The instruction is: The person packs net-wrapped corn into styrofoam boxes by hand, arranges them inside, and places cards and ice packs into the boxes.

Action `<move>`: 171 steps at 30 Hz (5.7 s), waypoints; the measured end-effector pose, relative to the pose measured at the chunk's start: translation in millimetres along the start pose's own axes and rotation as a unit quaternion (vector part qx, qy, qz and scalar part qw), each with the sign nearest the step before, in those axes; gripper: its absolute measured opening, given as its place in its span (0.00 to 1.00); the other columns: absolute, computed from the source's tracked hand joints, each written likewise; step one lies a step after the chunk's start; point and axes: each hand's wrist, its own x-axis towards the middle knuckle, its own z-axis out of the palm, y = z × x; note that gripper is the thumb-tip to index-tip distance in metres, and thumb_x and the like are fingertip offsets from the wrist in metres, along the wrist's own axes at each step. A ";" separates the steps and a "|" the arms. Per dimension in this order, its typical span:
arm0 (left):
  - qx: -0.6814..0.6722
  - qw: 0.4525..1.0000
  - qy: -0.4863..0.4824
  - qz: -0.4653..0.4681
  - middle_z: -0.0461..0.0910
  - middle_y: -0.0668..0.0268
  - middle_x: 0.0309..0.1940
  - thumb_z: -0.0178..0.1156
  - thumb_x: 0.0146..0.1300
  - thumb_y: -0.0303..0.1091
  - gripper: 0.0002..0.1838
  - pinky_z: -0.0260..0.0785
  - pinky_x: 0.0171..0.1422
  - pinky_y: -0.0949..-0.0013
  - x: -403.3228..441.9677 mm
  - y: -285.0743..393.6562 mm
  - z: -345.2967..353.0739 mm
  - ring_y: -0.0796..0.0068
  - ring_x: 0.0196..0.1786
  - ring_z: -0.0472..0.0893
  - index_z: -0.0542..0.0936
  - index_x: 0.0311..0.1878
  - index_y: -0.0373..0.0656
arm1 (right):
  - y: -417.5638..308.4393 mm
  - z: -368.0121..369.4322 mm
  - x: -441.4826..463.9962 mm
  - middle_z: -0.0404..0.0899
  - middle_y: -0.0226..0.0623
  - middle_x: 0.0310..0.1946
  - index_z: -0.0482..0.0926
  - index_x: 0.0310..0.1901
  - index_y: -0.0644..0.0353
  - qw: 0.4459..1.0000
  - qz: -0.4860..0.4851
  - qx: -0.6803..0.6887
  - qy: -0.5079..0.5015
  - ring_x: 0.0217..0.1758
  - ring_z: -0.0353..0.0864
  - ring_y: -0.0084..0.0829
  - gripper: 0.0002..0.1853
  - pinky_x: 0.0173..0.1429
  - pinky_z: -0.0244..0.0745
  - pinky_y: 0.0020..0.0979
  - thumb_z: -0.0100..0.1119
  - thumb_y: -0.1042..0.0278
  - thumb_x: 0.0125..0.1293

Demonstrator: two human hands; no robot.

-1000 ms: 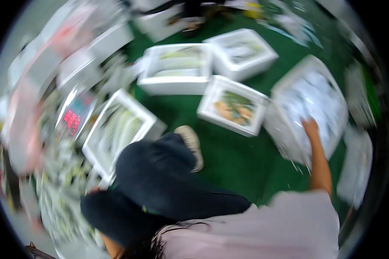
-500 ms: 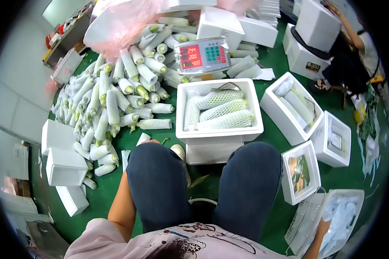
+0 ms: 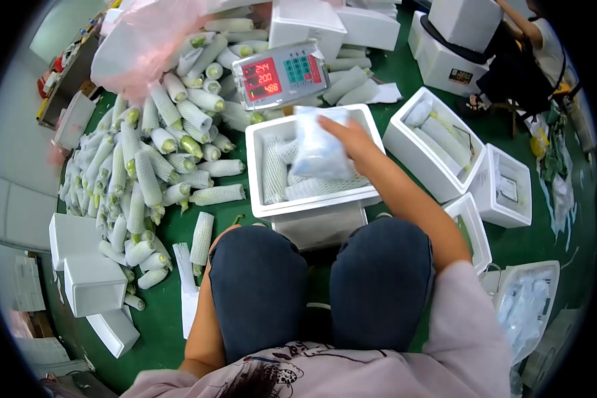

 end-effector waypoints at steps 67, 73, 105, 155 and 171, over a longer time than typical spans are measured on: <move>0.280 0.781 -0.356 0.430 0.82 0.61 0.41 0.62 0.61 0.28 0.12 0.71 0.59 0.56 288.2 124.2 147.3 0.58 0.47 0.81 0.83 0.49 0.44 | -120.5 -133.5 200.2 0.68 0.51 0.69 0.66 0.70 0.64 0.648 -0.452 -0.600 0.126 0.72 0.66 0.52 0.38 0.75 0.63 0.45 0.68 0.69 0.58; 0.181 0.898 -0.382 0.124 0.83 0.60 0.44 0.59 0.67 0.29 0.13 0.72 0.57 0.56 265.1 37.2 125.2 0.56 0.49 0.81 0.81 0.53 0.43 | -155.0 -80.8 368.3 0.75 0.46 0.65 0.68 0.71 0.55 0.651 -0.244 -0.703 0.149 0.69 0.73 0.46 0.41 0.73 0.65 0.46 0.74 0.62 0.55; 0.372 0.795 0.406 -0.253 0.70 0.53 0.67 0.72 0.50 0.40 0.44 0.63 0.71 0.44 12.0 -282.0 -147.5 0.51 0.72 0.67 0.66 0.71 0.41 | -58.3 -36.5 30.7 0.76 0.41 0.63 0.83 0.49 0.49 0.336 -0.250 -0.778 -0.468 0.74 0.67 0.42 0.22 0.81 0.51 0.53 0.58 0.83 0.53; 0.249 0.730 0.586 -0.248 0.84 0.59 0.43 0.57 0.64 0.25 0.19 0.75 0.55 0.64 -70.0 -288.0 -149.4 0.64 0.46 0.84 0.79 0.59 0.41 | 101.0 116.1 108.3 0.73 0.53 0.59 0.64 0.71 0.59 0.468 -0.141 -0.629 -0.604 0.59 0.75 0.50 0.44 0.62 0.72 0.42 0.73 0.59 0.54; 0.157 0.783 0.602 0.017 0.84 0.49 0.47 0.67 0.59 0.49 0.27 0.70 0.61 0.52 161.0 -163.5 -300.0 0.44 0.53 0.81 0.80 0.55 0.38 | -54.0 140.3 23.5 0.72 0.53 0.64 0.71 0.67 0.59 0.544 -0.143 -0.674 -0.479 0.56 0.80 0.52 0.35 0.60 0.76 0.42 0.71 0.73 0.55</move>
